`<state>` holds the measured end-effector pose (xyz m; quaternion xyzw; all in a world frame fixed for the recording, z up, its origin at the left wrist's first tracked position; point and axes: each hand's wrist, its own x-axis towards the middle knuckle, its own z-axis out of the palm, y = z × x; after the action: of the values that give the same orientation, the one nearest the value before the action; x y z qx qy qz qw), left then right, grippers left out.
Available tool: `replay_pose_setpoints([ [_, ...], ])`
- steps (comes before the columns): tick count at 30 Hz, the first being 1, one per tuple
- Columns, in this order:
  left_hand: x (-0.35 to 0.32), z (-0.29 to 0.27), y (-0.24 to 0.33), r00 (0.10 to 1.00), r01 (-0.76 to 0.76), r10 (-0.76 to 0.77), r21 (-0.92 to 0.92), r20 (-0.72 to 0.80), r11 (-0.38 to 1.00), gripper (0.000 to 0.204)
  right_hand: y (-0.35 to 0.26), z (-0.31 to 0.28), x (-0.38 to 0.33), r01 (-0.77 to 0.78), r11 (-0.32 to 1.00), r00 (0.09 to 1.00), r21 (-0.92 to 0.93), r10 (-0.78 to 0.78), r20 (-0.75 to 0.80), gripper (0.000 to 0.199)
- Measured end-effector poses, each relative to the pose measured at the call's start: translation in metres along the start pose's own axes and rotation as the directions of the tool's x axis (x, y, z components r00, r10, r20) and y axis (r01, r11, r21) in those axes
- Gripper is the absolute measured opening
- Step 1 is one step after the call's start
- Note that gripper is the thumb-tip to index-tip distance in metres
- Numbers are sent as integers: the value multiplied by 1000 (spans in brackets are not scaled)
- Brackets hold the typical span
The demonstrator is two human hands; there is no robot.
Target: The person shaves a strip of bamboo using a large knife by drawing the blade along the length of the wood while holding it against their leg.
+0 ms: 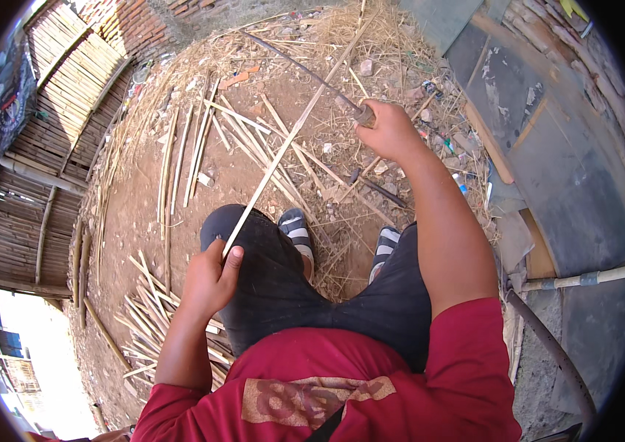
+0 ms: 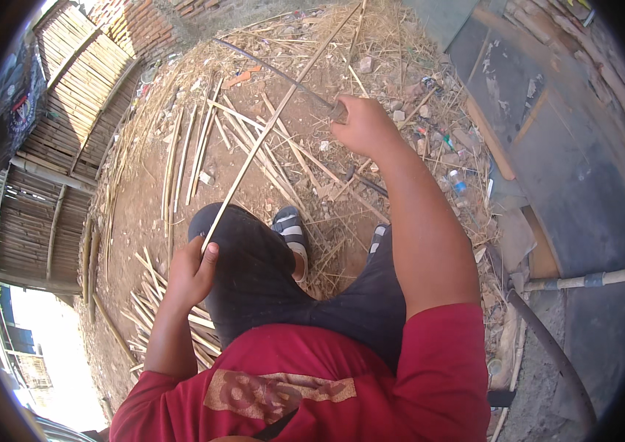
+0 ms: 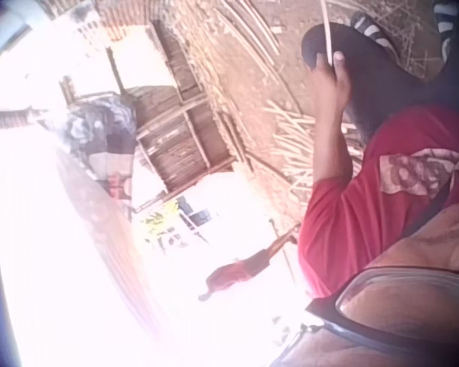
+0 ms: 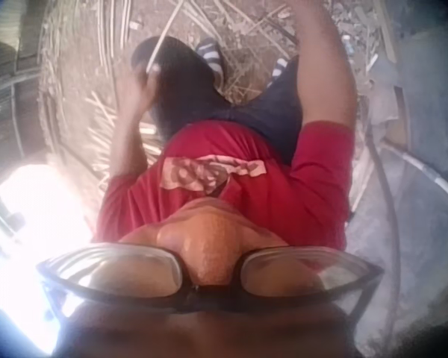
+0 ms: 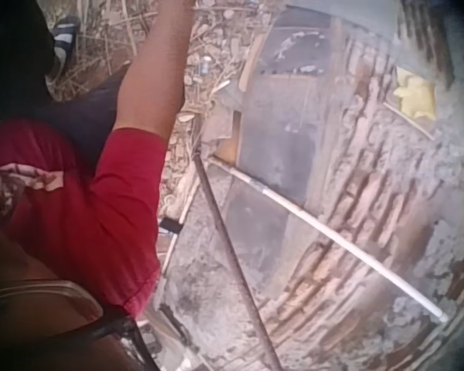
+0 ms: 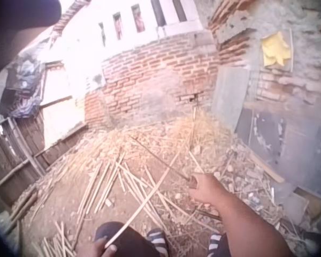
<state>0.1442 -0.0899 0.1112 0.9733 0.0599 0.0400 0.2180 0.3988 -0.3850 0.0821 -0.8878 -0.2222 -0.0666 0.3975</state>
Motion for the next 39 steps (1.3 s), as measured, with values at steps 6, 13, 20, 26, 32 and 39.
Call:
replay_pose_setpoints([
  [6,-3,8,-20,999,34,-33,14,-33,999,42,-67,14,-21,399,868,866,-296,-251,432,39],
  [13,3,13,-20,999,40,-40,42,2,998,41,18,26,2,104,992,994,-73,-102,32,43],
  [20,2,14,-18,998,48,-51,53,47,997,42,0,35,-5,-6,998,960,-55,21,278,37],
  [26,0,12,-24,998,65,-65,11,-23,998,40,-19,36,-10,86,992,972,-93,-63,225,40],
  [32,0,17,-26,998,27,-31,-67,-57,997,41,2,23,-7,-10,1000,993,7,10,121,42],
  [39,-4,16,-25,997,40,-44,-56,-69,998,41,-54,34,-18,397,879,895,-265,-307,325,34],
])
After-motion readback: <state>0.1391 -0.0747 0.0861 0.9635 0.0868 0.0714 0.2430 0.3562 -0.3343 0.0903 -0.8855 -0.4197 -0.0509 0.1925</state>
